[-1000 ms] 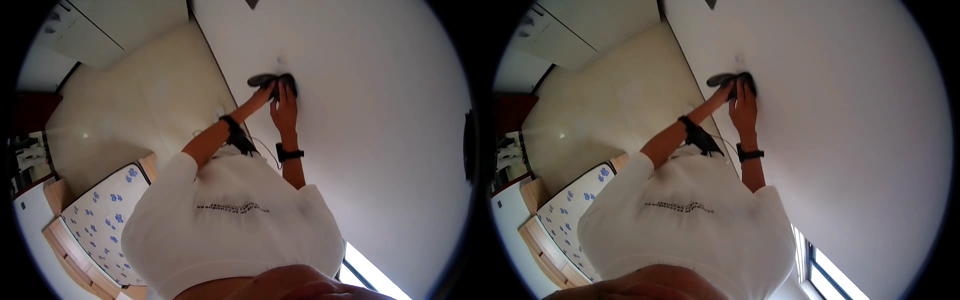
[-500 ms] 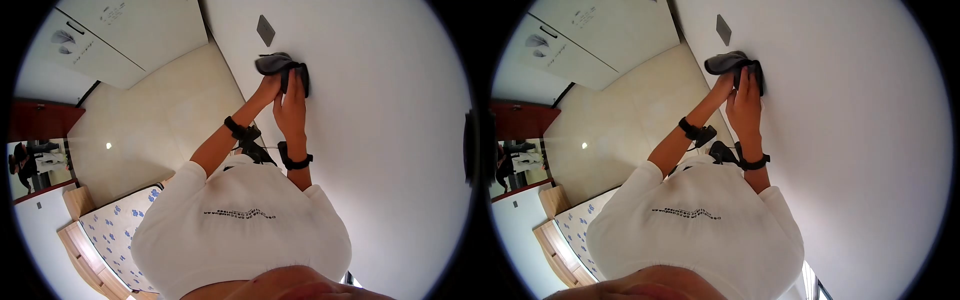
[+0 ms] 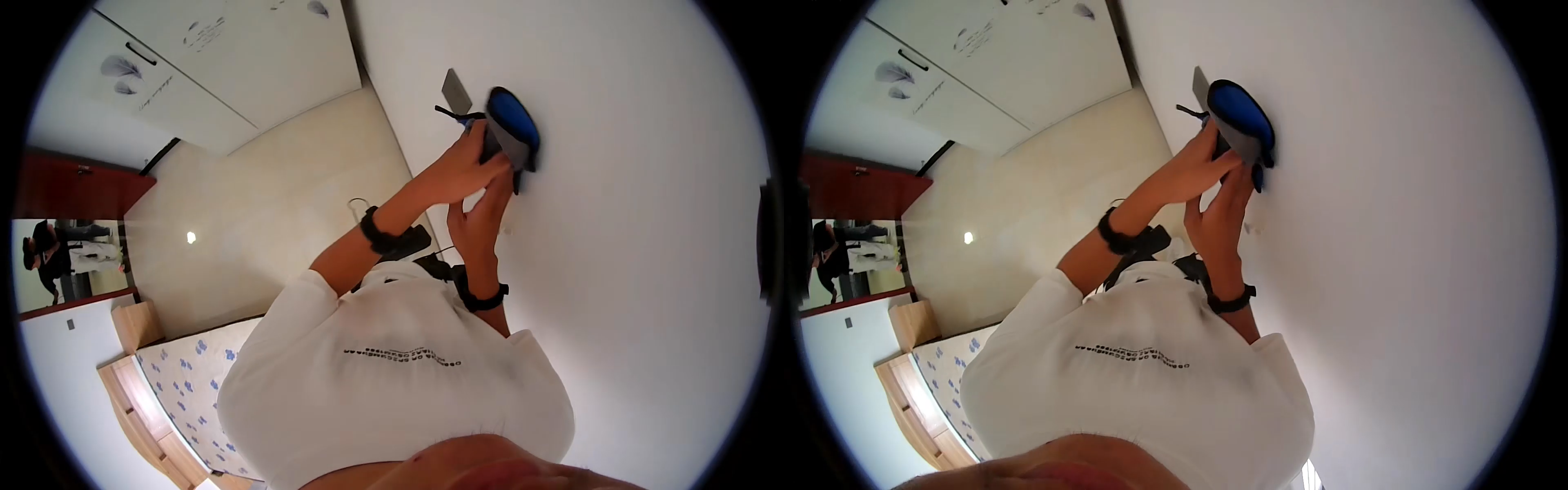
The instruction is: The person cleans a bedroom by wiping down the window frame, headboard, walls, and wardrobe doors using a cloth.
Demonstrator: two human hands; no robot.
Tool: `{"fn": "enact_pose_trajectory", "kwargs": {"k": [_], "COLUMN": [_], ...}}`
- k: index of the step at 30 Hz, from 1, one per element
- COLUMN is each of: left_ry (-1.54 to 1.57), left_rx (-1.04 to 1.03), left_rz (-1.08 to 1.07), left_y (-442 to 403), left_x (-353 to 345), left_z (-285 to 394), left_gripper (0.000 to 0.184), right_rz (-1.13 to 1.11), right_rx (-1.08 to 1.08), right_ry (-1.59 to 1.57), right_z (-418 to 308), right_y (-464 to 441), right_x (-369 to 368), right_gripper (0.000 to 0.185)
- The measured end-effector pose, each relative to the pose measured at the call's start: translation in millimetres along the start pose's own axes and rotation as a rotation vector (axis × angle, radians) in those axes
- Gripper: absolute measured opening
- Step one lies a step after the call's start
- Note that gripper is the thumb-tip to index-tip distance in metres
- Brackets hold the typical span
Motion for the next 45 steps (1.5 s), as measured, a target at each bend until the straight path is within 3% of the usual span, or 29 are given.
{"fn": "enact_pose_trajectory", "kwargs": {"k": [1, 3, 5, 7, 11, 12, 14, 15, 16, 18, 19, 24, 26, 30, 32, 34, 35, 38, 39, 41, 42, 43, 44, 45], "left_ry": [-0.129, -0.259, -0.419, -0.453, -0.425, -0.418, -0.329, -0.283, -0.286, -0.243, -0.292, -0.383, -0.224, -0.055, -0.005, 0.078, 0.032, 0.076, 0.216, 0.167, 0.119, 0.094, 0.017, -0.025], "left_rx": [-0.039, -0.077, -0.399, -0.475, -0.604, -0.581, -0.336, -0.217, -0.23, -0.009, -0.246, -0.484, -0.525, -0.395, -0.117, 0.138, 0.081, -0.058, -0.125, -0.101, -0.101, -0.262, -0.218, -0.135], "left_rz": [-0.005, -0.008, 0.091, 0.131, 0.206, 0.215, 0.189, 0.129, 0.136, 0.113, 0.174, 0.137, 0.098, 0.083, 0.026, -0.036, -0.071, -0.072, -0.049, -0.03, -0.007, 0.129, 0.148, 0.161], "left_y": [7, 5, -4, -17, -28, -31, -44, -47, -50, -65, -70, -51, -56, -84, -93, -106, -110, -102, -93, -77, -76, -65, -61, -60], "left_x": [-2, -5, -6, 0, 13, 19, 38, 36, 46, 67, 70, 67, 70, 91, 110, 128, 133, 153, 166, 194, 208, 236, 254, 273], "left_z": [33, 57, 79, 72, 45, 31, -2, -30, -32, -52, -39, 25, 30, -22, -73, -124, -136, -120, -100, -90, -90, -84, -89, -87], "left_gripper": [0.062, 0.065, 0.065, 0.063, 0.063, 0.063, 0.065, 0.07, 0.07, 0.062, 0.062, 0.052, 0.048, 0.048, 0.049, 0.054, 0.059, 0.061, 0.06, 0.059, 0.058, 0.059, 0.06, 0.06], "right_rz": [0.099, 0.066, 0.037, 0.149, 0.122, 0.065, -0.008, -0.05, -0.1, -0.064, -0.036, 0.02, 0.254, 0.326, 0.319, 0.173, 0.275, 0.232, 0.221, 0.037, 0.036, -0.098, -0.241, -0.185], "right_rx": [0.073, 0.072, 0.07, 0.048, 0.056, 0.008, -0.033, -0.135, -0.245, -0.237, -0.244, -0.182, -0.042, -0.142, -0.145, -0.163, -0.179, -0.086, -0.099, -0.226, -0.226, -0.255, -0.285, -0.274], "right_ry": [-0.008, -0.019, -0.038, -0.145, -0.071, -0.068, -0.071, -0.072, -0.071, -0.038, -0.008, -0.101, 0.063, -0.125, -0.136, 0.177, 0.256, 0.274, 0.281, -0.127, -0.129, -0.144, -0.147, -0.199], "right_z": [-7, -10, -15, -19, -15, -10, -10, -1, 6, 5, 7, -1, -11, 34, 41, 46, 54, 37, 24, 11, 15, 17, 19, 15], "right_y": [-1, -10, -19, -31, -38, -40, -37, -32, -32, -44, -46, -62, -73, -68, -70, -84, -89, -131, -138, -153, -155, -150, -146, -149], "right_x": [10, 15, 12, 7, -7, -16, -29, -33, -43, -57, -56, -45, -51, -116, -139, -154, -156, -145, -148, -175, -185, -208, -226, -230], "right_gripper": [0.078, 0.075, 0.072, 0.07, 0.074, 0.076, 0.077, 0.077, 0.077, 0.075, 0.073, 0.071, 0.07, 0.066, 0.061, 0.063, 0.069, 0.076, 0.076, 0.075, 0.075, 0.073, 0.071, 0.064]}}
Point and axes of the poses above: each hand's wrist, its own y-axis away from the middle knuckle, its own x-axis out of the back of the hand, z = x × y, the point moved 6 cm from there along -y, towards the middle knuckle, and after that the axes turned 7 degrees about y, right-handed, at the moved point
